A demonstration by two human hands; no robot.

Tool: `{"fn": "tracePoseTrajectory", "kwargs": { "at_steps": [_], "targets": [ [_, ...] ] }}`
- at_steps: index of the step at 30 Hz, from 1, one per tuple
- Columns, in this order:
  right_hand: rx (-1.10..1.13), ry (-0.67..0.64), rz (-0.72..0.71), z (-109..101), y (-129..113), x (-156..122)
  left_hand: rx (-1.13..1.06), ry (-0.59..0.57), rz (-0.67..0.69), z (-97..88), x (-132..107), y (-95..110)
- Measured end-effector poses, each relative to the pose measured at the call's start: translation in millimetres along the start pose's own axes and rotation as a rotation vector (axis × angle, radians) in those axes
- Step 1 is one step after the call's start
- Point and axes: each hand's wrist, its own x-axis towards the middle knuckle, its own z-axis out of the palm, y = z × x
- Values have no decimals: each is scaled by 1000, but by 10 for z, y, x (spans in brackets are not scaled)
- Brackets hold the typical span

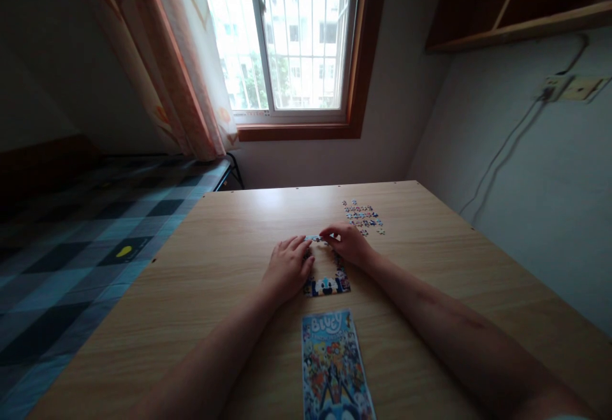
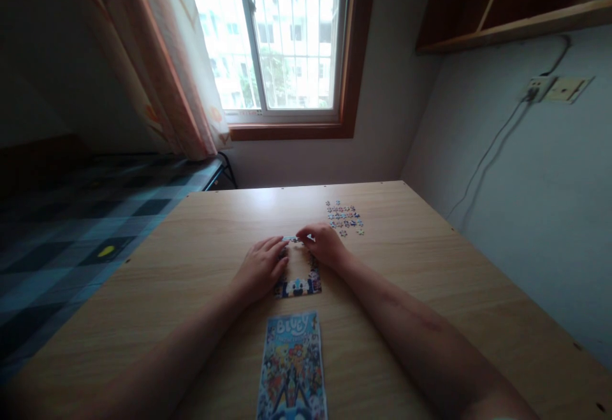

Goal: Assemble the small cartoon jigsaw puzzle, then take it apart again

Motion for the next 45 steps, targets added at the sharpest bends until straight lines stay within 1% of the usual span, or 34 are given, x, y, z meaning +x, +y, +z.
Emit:
{"fn": "tracePoseTrajectory", "kwargs": {
  "at_steps": [5,7,9,12,15,19,22,26,28,30,33,37,39,41,45],
  "targets": [
    [32,95,5,13,48,-13,-36,56,-13,29,15,-53],
    [48,108,7,15,51,-9,-21,92,-69,38,28,-62],
    [73,108,20,18,46,-1,7,120,-157,42,40,-60],
    [138,111,51,24,39,7,30,115,-241,31,52,-35],
    [173,109,63,33,45,8,60,98,-243,-9,58,9],
    [158,85,71,36,45,11,124,107,-233,-73,107,75],
    [154,77,78,32,33,14,143,110,-267,-85,177,97],
    [149,96,82,31,36,7,122,184,-308,-44,227,55],
    [162,111,85,31,44,1,74,211,-286,-22,226,17],
    [178,114,79,27,47,-5,21,216,-233,-9,223,-15],
    [155,80,53,12,37,-9,-19,208,-119,-4,230,-37],
    [96,26,37,-2,22,-5,-10,199,30,8,253,-46],
    [73,15,17,2,24,-3,1,212,57,23,262,-56],
    [42,30,-23,12,34,-1,1,232,68,42,268,-70],
    [-33,122,-66,31,58,-6,-7,262,96,76,274,-97]
  ]
}}
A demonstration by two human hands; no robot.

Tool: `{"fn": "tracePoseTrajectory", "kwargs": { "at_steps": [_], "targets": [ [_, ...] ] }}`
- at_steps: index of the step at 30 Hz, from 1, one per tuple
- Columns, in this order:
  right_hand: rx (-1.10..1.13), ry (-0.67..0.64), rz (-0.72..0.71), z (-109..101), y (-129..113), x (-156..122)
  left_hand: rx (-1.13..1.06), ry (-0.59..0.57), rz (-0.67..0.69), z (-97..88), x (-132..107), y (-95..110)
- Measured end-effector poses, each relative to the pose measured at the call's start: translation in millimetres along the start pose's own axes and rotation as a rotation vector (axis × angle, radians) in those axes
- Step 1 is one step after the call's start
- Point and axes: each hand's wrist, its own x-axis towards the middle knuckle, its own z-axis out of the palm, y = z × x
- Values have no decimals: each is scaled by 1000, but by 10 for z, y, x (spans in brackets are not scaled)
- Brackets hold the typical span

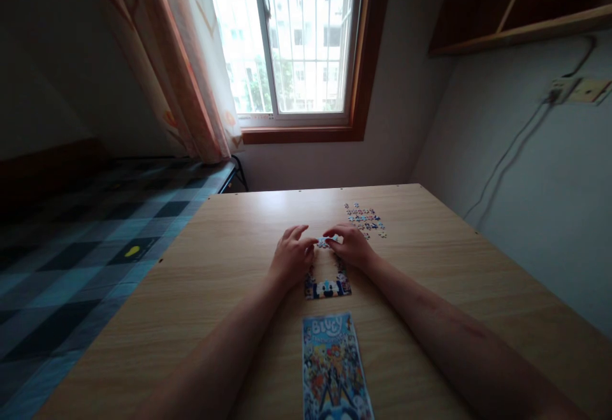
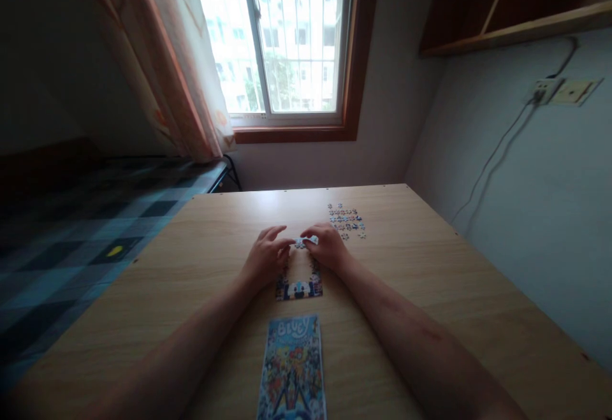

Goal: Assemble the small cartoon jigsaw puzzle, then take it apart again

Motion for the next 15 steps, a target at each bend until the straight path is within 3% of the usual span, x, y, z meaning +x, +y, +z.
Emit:
{"fn": "tracePoseTrajectory", "kwargs": {
  "at_steps": [6,15],
  "targets": [
    [-121,72,-3,-40,8,-60,-3,-19,16,-3,-16,6],
    [-237,-59,-36,-92,-67,-102,-15,-66,55,2,-16,28]
  ]
}}
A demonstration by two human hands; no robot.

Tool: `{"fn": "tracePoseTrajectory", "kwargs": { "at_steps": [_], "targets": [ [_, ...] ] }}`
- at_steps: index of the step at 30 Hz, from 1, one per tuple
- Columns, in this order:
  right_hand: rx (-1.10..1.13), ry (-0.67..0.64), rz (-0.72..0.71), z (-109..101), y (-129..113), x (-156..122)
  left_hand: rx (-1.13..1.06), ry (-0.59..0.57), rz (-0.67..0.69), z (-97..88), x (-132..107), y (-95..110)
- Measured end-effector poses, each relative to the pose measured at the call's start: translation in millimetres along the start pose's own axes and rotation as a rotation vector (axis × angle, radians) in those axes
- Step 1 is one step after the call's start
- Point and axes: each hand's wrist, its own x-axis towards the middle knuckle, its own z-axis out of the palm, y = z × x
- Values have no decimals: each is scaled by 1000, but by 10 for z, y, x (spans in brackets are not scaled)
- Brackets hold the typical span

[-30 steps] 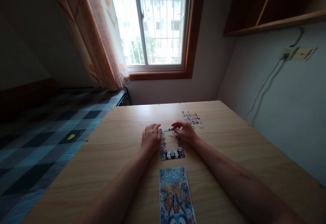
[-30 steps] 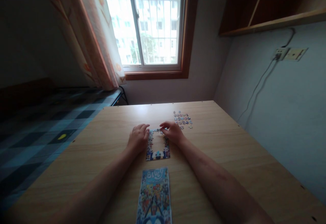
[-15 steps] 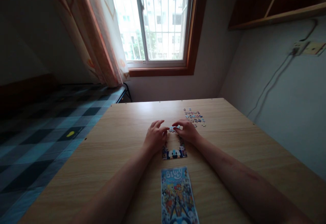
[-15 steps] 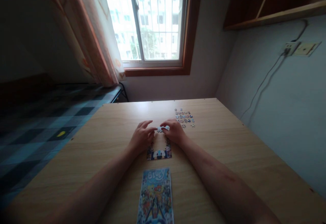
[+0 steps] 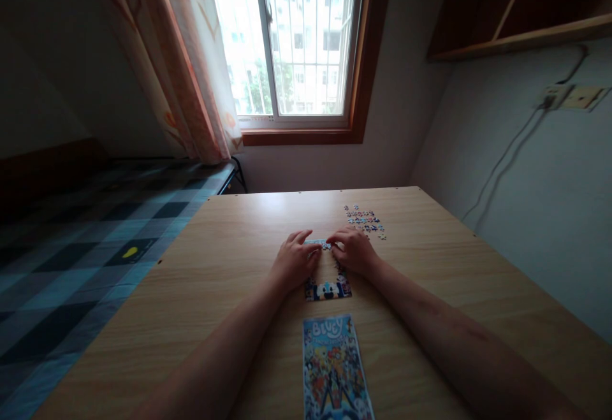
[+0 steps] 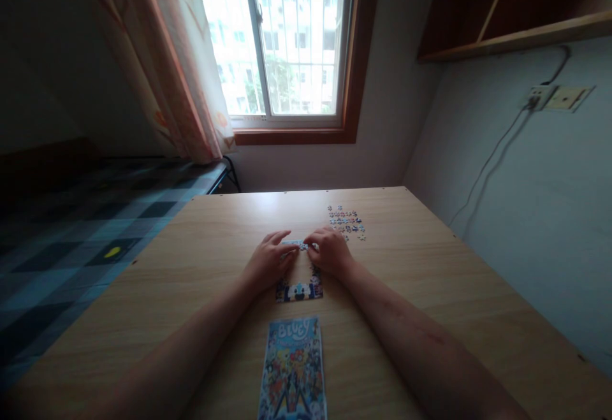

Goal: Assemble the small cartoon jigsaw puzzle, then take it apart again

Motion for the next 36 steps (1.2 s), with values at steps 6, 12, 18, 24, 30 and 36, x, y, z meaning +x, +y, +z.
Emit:
{"fn": "tracePoseTrajectory", "kwargs": {
  "at_steps": [6,12,18,24,30,36],
  "targets": [
    [-3,-39,-4,-14,-17,-6,-21,6,-6,8,11,-24],
    [5,-51,-5,-35,-41,2,-43,-24,25,-3,21,-20],
    [23,-49,6,-38,-77,13,-93,-30,38,-42,22,0],
    [20,-43,18,-6,-67,18,-103,-46,38,-65,19,14],
    [21,-53,19,-6,-68,21,-117,-43,33,-71,27,18],
    [34,-53,7,-7,-63,22,-119,-50,40,-74,28,18]
  ]
}}
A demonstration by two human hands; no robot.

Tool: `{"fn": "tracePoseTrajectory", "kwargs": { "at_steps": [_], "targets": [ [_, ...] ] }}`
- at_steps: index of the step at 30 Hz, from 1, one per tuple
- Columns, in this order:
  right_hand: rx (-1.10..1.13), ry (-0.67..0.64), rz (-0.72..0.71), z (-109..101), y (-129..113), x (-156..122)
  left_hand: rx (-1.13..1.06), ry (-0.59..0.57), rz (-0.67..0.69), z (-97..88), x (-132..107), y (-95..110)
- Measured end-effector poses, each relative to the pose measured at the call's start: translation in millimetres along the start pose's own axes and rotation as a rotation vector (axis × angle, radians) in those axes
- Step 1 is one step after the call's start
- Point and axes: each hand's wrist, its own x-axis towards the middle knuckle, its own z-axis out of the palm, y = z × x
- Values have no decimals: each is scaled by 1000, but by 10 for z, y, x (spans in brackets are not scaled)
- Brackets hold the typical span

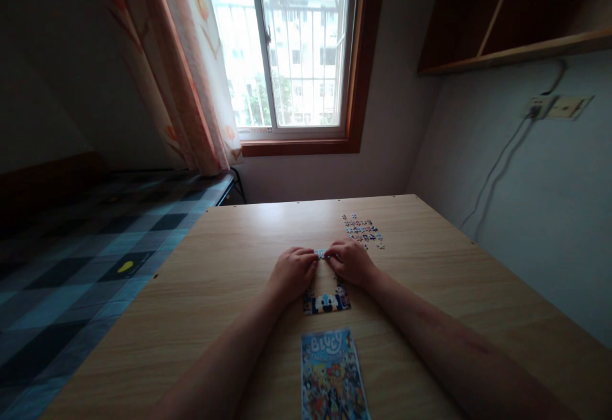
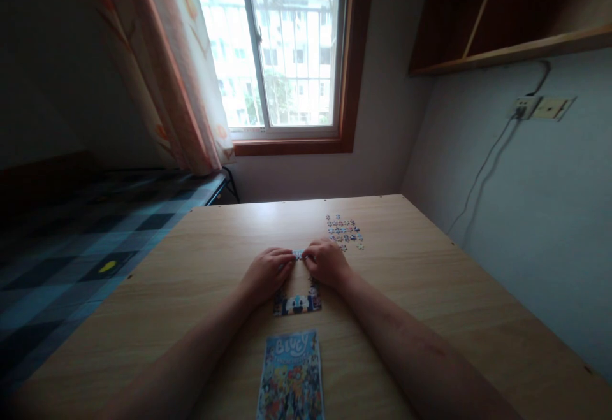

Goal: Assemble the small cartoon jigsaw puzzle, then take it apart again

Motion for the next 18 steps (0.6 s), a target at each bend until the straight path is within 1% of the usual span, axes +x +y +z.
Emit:
{"fn": "tracePoseTrajectory", "kwargs": {
  "at_steps": [13,18],
  "targets": [
    [-16,-12,-14,-1,5,5,16,2,0,19,6,-19],
    [-59,-31,-30,3,10,3,25,3,6,18,13,-12]
  ]
}}
